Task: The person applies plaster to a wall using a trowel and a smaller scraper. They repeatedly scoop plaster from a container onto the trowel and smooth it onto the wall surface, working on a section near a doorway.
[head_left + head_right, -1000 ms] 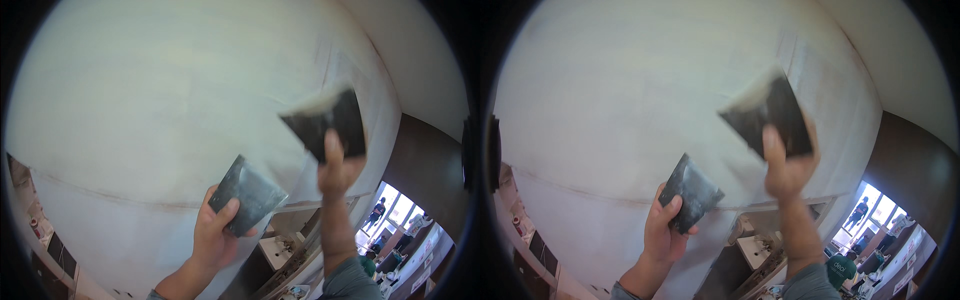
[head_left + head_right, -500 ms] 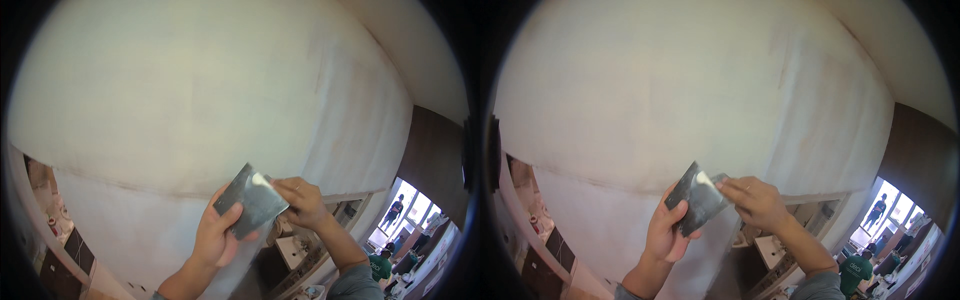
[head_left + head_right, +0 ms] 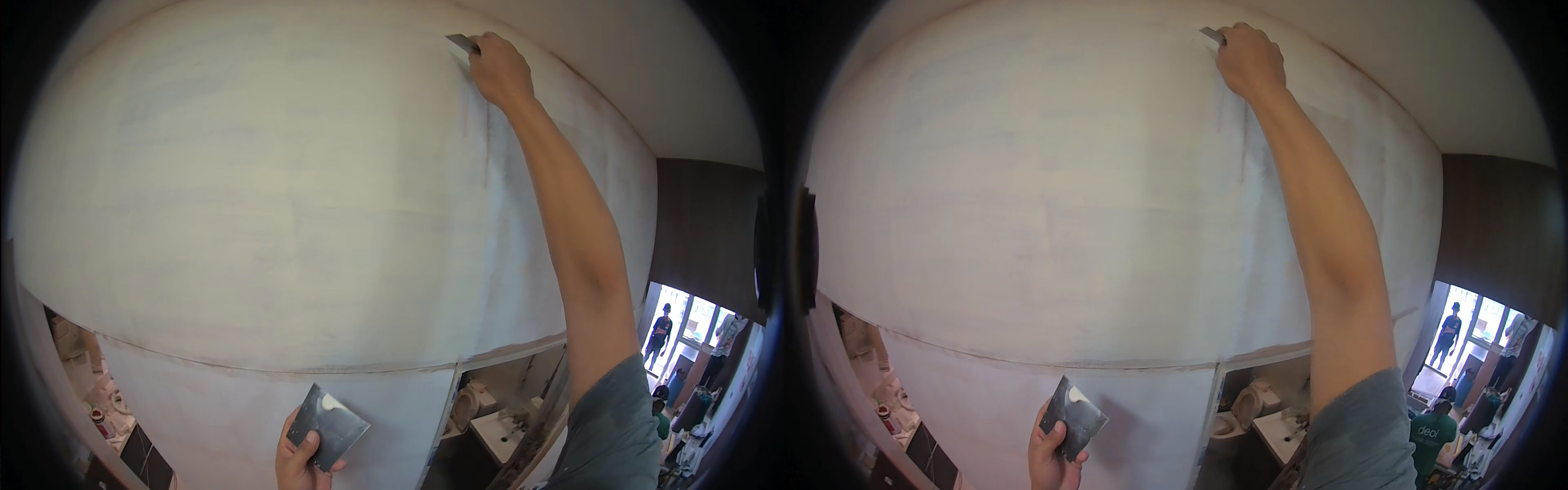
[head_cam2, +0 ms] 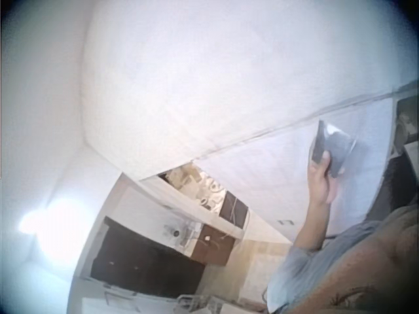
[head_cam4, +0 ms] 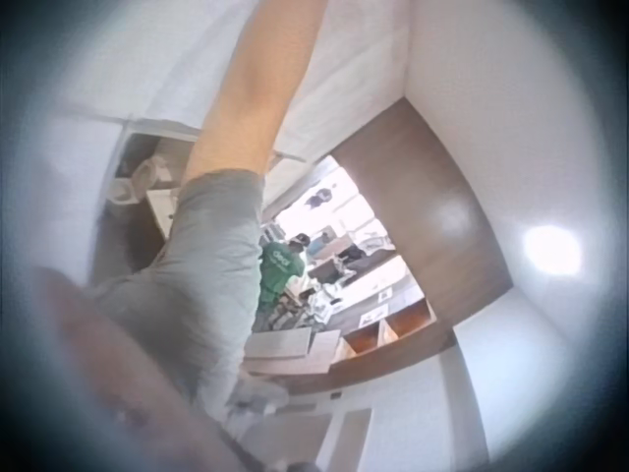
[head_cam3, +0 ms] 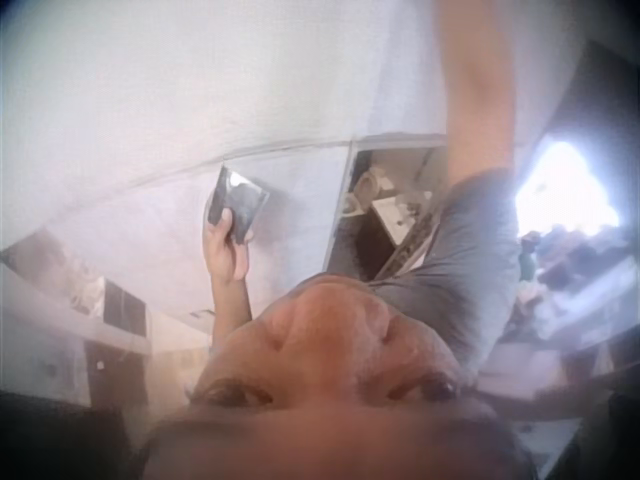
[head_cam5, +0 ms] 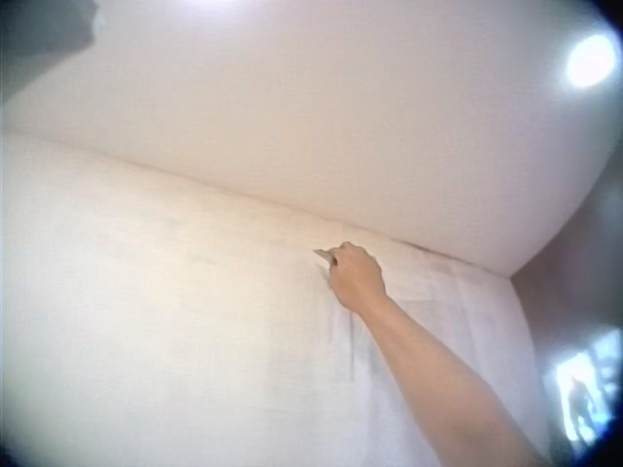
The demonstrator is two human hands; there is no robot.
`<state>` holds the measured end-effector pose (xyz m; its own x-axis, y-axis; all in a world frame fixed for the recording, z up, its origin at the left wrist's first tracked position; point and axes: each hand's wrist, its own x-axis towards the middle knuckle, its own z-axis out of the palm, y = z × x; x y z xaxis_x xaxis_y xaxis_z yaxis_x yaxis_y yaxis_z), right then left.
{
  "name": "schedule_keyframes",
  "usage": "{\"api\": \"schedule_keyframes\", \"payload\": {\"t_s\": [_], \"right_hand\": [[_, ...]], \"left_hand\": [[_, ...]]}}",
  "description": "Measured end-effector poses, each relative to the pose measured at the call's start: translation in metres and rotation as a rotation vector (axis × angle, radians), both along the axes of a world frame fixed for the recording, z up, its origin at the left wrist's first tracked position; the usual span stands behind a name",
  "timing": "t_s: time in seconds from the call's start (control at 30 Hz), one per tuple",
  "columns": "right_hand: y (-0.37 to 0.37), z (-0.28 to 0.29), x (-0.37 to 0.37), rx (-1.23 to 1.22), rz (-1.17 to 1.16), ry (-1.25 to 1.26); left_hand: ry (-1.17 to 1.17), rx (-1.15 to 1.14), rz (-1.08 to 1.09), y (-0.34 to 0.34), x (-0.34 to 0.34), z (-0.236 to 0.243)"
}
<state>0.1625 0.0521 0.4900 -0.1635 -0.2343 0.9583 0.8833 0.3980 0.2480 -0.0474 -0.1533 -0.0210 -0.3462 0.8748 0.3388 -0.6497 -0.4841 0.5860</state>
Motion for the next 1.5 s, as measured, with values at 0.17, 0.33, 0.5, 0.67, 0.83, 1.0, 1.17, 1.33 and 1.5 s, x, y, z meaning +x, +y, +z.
{"api": "schedule_keyframes", "payload": {"t_s": [0.17, 0.33, 0.5, 0.67, 0.83, 1.0, 1.17, 1.33, 1.5], "right_hand": [[0.000, 0.013, -0.021, -0.040, -0.191, 0.021], [-0.008, 0.002, -0.018, -0.200, -0.204, 0.028], [-0.023, -0.035, 0.020, -0.075, 0.104, -0.029], [-0.075, -0.149, 0.038, -0.475, 0.547, -0.132], [-0.102, -0.314, 0.032, -1.222, 1.140, -0.055], [-0.109, -0.374, 0.054, -1.434, 1.169, -0.090], [-0.104, -0.396, 0.057, -1.371, 1.135, -0.125], [-0.102, -0.387, 0.068, -1.078, 0.875, -0.437], [-0.108, -0.396, 0.080, -1.476, 1.211, 0.236]], "left_hand": [[-0.028, -0.096, 0.073, -0.012, -0.016, -0.020], [-0.035, -0.082, 0.103, -0.024, -0.022, -0.020], [-0.034, -0.062, 0.091, -0.032, -0.018, -0.006], [-0.165, 0.135, -0.049, -0.024, -0.022, -0.008], [-0.425, 0.273, -0.326, -0.010, -0.009, 0.012], [-0.588, 0.379, -0.762, 0.013, 0.021, 0.017], [-0.607, 0.374, -0.805, 0.015, 0.030, 0.010], [-0.602, 0.334, -0.824, 0.018, 0.038, 0.009], [0.027, 0.269, -0.048, 0.015, 0.048, 0.009]]}}
